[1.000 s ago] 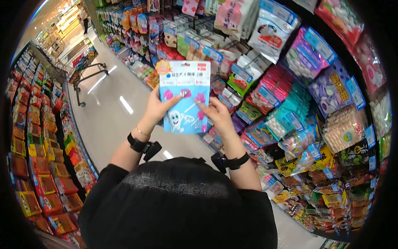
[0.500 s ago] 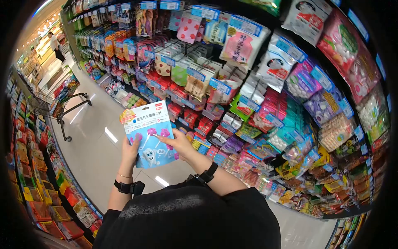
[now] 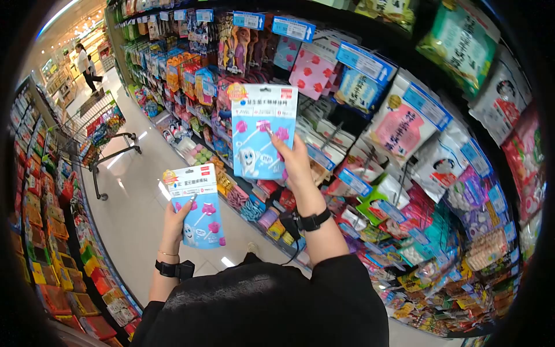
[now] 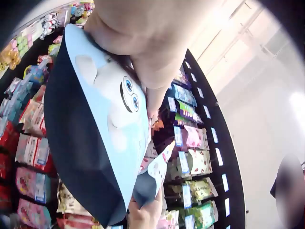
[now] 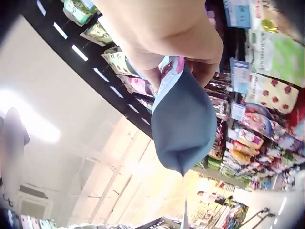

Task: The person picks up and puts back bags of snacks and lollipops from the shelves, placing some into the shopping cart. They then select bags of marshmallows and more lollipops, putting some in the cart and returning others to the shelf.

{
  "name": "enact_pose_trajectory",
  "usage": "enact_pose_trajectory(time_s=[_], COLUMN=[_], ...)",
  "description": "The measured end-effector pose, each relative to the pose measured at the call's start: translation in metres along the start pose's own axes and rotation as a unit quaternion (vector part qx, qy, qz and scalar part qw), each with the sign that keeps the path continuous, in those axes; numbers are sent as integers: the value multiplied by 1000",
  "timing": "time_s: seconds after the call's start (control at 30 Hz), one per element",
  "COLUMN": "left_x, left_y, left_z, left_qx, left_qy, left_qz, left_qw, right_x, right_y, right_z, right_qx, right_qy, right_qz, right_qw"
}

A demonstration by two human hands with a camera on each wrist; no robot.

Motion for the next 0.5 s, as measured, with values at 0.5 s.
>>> enact_pose_trajectory(time_s=[0.5], left_x=[-159], left_y=[75], left_z=[-37], left_qx=[-46], left_qy=[-28], left_qz=[-42], left_qw=[998], right_x=[-190], right_y=[-58], right_z=[37], right_qx=[164], right_qy=[275], right_qz=[-70], right_qw=[945])
Point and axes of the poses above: each hand's wrist, its own x-axis away from the middle knuckle, its own y-axis out of the back of the hand, z = x × y, the point moved 10 cm from there along -x, towards the middle knuckle
